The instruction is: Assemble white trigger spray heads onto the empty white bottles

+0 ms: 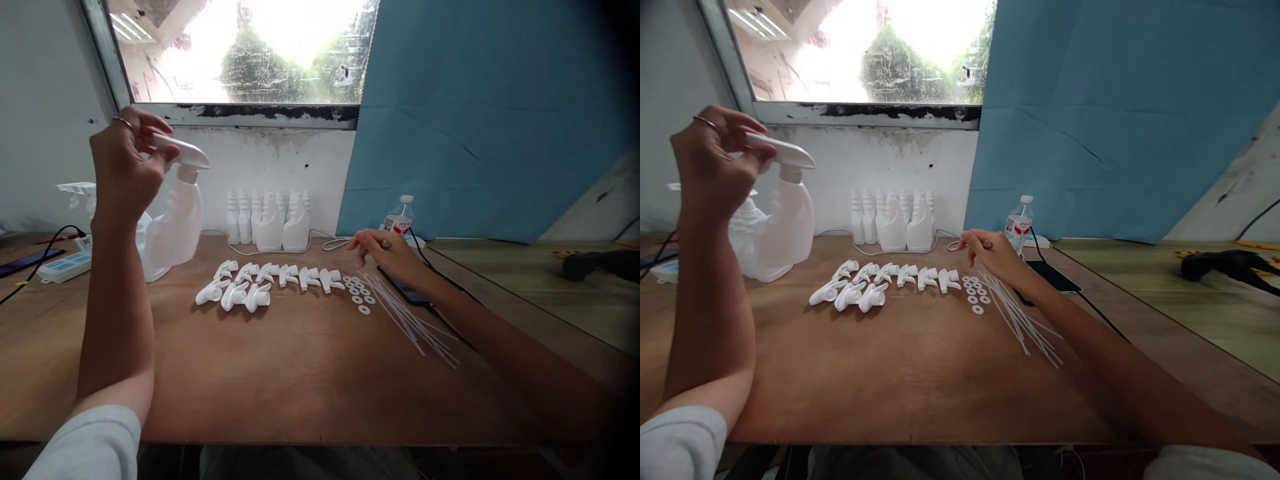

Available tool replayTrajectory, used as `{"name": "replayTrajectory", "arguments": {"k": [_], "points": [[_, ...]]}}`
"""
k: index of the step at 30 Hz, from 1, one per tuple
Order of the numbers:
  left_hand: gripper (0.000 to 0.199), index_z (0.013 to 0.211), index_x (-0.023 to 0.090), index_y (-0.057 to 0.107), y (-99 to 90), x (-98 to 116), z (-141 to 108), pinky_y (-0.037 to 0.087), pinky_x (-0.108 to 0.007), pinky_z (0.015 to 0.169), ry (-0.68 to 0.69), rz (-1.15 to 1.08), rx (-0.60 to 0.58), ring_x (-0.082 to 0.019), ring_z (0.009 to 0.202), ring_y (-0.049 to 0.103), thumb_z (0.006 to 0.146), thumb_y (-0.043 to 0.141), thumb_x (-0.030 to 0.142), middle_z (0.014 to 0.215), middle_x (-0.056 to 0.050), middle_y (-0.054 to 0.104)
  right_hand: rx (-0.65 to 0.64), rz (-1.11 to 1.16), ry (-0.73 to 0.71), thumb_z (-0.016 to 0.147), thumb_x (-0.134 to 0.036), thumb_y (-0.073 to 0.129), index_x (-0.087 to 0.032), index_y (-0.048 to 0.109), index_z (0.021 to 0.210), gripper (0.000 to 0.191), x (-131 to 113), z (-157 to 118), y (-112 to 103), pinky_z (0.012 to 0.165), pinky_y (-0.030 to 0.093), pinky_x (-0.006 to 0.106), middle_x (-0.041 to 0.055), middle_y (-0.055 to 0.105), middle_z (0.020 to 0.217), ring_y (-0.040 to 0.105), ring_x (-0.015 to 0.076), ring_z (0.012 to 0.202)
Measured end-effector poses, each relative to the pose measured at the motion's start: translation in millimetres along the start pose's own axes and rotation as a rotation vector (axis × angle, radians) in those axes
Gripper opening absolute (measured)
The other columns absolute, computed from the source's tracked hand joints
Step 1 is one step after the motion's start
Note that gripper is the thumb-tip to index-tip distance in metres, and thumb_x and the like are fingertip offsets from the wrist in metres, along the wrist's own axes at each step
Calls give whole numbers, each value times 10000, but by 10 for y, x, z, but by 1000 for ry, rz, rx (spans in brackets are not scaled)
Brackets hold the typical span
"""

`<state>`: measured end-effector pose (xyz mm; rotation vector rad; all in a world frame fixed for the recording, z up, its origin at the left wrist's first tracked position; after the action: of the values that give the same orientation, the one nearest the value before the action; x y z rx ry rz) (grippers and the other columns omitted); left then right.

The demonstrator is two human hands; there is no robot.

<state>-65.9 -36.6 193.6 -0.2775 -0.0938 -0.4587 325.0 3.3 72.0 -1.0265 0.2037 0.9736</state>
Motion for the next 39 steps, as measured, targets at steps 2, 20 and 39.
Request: {"name": "replayTrajectory", "arguments": {"k": [2, 20, 39], "points": [[278, 1109, 206, 632, 3, 327, -43, 511, -254, 860, 111, -109, 31, -141, 919, 619, 840, 652, 270, 1040, 8, 670, -3, -30, -112, 934, -559, 427, -184, 646, 822, 449, -329, 116, -12, 565, 402, 280, -1, 541, 585, 464, 118, 501], [566, 1294, 292, 479, 341, 1357, -439, 498, -341, 940, 303, -395, -327, -237, 1159, 583, 794, 693, 448, 1279, -36, 579, 245, 145, -393, 714, -411, 792, -174, 616, 766, 300, -1171, 232, -48, 493, 314, 245, -27, 494, 629, 455, 101, 574], [523, 1187, 219, 639, 822, 634, -360, 527, -226, 681, 17, -554, -732, -193, 914, 637, 756, 684, 512, 1063, -54, 681, 358, 427, -450, 709, -495, 773, -223, 594, 890, 372, -868, 350, -334, 409, 336, 236, -44, 521, 648, 445, 89, 497]]}}
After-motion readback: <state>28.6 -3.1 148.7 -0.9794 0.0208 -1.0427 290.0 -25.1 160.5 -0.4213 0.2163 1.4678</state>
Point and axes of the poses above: each hand's wrist, its own z-axis towards the middle knuckle, its own y-axis out of the palm, x = y × z, the point moved 5 cm from there along z, towards the middle knuckle
